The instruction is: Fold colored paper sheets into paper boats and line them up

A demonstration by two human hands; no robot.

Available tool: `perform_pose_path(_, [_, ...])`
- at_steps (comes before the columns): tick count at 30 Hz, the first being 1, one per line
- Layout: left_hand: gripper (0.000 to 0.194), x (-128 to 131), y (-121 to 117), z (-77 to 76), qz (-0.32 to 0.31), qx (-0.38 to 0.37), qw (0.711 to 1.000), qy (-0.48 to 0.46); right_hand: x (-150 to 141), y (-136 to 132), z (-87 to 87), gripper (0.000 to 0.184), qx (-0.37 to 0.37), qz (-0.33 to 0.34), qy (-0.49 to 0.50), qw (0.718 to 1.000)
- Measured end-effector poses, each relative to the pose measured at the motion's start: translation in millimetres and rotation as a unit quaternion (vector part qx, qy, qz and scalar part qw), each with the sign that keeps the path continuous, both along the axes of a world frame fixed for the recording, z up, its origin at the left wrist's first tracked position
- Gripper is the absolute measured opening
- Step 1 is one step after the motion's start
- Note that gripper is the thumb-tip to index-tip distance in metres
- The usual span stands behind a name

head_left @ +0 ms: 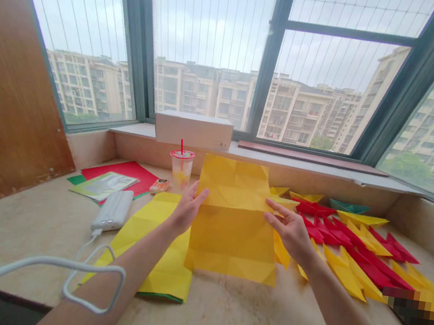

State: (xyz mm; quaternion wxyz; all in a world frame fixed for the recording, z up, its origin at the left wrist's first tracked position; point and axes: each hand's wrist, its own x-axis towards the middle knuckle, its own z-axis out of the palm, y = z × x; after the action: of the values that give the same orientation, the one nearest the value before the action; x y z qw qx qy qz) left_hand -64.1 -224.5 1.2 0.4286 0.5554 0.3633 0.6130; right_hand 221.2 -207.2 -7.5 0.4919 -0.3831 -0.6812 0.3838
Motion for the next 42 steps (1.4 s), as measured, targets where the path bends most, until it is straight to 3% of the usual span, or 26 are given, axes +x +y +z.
perform_pose_path(4, [0.053,-2.7,-0.9,1.9,0.017,-0.009,0.996,-0.085,10.6,-6.0,-5.1,0.057,0.061,-0.024,0.001,0.998])
perform_pose_path(8, [0.045,-11.3,-0.9,12.0,0.075,-0.007,0.981,-0.18,31.7,-12.1,1.0,0.035,0.114,-0.11,-0.155,0.975])
perform_pose_path(13, [0.041,-14.4,-1.6,15.4,0.1,-0.016,0.971,-0.215,40.4,-23.6,3.5,0.034,0.078,-0.033,-0.374,0.923])
perform_pose_path(18, [0.043,-10.2,-1.5,14.1,0.097,-0.038,0.974,-0.204,37.1,-30.2,0.8,0.039,0.063,-0.025,-0.494,0.867])
perform_pose_path(21, [0.043,-9.1,-1.4,15.0,0.094,-0.038,0.974,-0.202,37.8,-32.7,0.9,0.044,0.055,-0.008,-0.523,0.851])
perform_pose_path(24, [0.043,-8.8,-1.7,15.9,0.105,-0.038,0.973,-0.201,37.1,-35.4,1.8,0.046,0.064,-0.016,-0.518,0.853])
perform_pose_path(27, [0.046,-8.9,-1.8,15.5,0.112,-0.036,0.973,-0.198,32.5,-38.1,2.6,0.038,0.065,-0.035,-0.523,0.849])
perform_pose_path(30, [0.047,-9.1,-1.5,14.8,0.104,-0.036,0.974,-0.199,24.4,-39.3,2.3,0.024,0.044,-0.053,-0.564,0.823])
perform_pose_path(33, [0.045,-8.5,-1.3,14.9,0.102,-0.038,0.973,-0.205,13.7,-38.1,1.9,0.023,0.012,-0.081,-0.598,0.797])
perform_pose_path(42, [0.039,-9.3,-2.6,16.1,0.102,-0.052,0.97,-0.214,-18.8,-7.2,13.9,0.026,-0.002,-0.161,-0.609,0.777])
